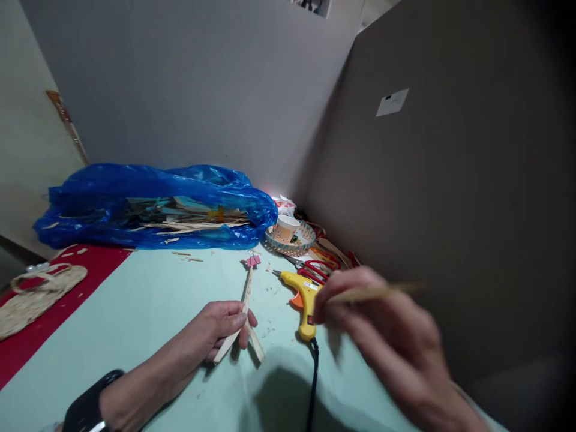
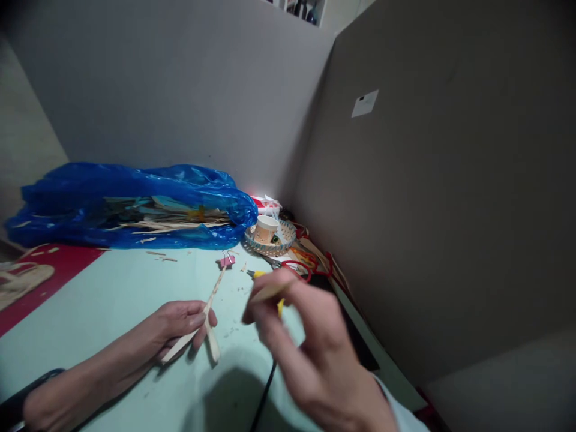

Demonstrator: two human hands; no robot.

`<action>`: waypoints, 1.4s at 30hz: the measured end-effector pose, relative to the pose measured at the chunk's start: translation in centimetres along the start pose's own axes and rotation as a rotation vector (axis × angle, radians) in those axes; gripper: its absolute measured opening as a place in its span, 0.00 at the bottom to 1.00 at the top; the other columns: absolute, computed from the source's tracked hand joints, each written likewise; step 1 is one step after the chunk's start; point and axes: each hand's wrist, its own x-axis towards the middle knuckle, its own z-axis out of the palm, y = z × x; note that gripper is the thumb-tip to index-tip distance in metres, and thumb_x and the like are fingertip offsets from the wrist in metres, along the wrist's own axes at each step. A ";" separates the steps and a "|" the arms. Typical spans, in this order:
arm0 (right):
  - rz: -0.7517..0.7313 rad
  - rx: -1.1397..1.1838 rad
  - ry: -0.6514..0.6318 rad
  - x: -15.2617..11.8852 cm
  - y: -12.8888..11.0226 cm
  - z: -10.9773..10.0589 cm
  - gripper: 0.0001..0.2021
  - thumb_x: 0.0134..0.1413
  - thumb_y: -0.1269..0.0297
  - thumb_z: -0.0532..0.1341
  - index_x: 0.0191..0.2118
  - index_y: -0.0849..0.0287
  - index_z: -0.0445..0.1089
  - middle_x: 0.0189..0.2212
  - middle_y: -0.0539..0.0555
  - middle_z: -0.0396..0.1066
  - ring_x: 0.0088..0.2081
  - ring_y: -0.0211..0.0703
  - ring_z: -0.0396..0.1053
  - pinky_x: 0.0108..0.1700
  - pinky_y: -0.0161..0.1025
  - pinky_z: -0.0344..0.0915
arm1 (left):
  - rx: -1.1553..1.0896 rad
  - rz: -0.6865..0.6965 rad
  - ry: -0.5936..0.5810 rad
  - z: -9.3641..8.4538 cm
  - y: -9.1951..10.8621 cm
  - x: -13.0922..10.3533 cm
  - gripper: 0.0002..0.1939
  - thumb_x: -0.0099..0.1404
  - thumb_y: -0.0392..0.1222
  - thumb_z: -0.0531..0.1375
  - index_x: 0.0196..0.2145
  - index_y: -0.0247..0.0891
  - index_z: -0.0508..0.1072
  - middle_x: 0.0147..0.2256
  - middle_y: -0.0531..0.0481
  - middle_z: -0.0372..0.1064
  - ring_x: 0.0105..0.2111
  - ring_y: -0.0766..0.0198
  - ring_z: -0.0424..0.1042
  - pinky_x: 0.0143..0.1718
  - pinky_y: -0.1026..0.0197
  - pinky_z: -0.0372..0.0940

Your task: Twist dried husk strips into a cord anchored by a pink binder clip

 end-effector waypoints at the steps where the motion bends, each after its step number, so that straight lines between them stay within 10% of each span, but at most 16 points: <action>1: 0.104 0.114 0.084 0.2 -0.5 -0.9 0.05 0.63 0.67 0.54 0.39 0.53 0.66 0.29 0.52 0.67 0.30 0.39 0.65 0.31 0.34 0.62 | -0.004 -0.002 0.005 0.1 0.1 -0.2 0.17 0.59 0.52 0.60 0.35 0.34 0.72 0.22 0.56 0.66 0.16 0.75 0.43 0.18 0.65 0.34; 5: 0.372 0.463 0.024 1.1 -0.9 -1.6 0.06 0.61 0.60 0.57 0.37 0.55 0.68 0.25 0.50 0.66 0.24 0.36 0.60 0.24 0.33 0.56 | -0.048 -0.014 -0.027 0.3 0.1 -0.3 0.18 0.60 0.52 0.60 0.41 0.34 0.70 0.24 0.54 0.67 0.16 0.75 0.41 0.17 0.66 0.33; 11: 0.520 0.300 -0.355 0.4 3.3 4.4 0.10 0.57 0.61 0.58 0.27 0.60 0.65 0.27 0.50 0.65 0.30 0.39 0.61 0.33 0.36 0.57 | -0.174 0.048 -0.053 0.5 -0.3 -0.3 0.12 0.62 0.48 0.60 0.37 0.38 0.65 0.24 0.56 0.68 0.16 0.77 0.35 0.16 0.68 0.32; 22: 0.581 0.319 -0.358 0.0 6.0 8.4 0.01 0.59 0.67 0.54 0.37 0.56 0.59 0.30 0.50 0.72 0.32 0.39 0.67 0.33 0.34 0.59 | -0.217 -0.032 0.046 1.3 0.0 -0.4 0.14 0.59 0.49 0.64 0.36 0.38 0.70 0.25 0.52 0.68 0.18 0.74 0.51 0.17 0.70 0.44; 42: 0.616 0.309 -0.356 -0.6 6.3 8.3 0.11 0.61 0.55 0.56 0.35 0.58 0.66 0.23 0.46 0.62 0.26 0.33 0.57 0.26 0.31 0.50 | -0.400 -0.154 0.129 0.6 -0.4 0.0 0.13 0.49 0.42 0.70 0.31 0.36 0.73 0.18 0.60 0.56 0.17 0.79 0.36 0.16 0.72 0.35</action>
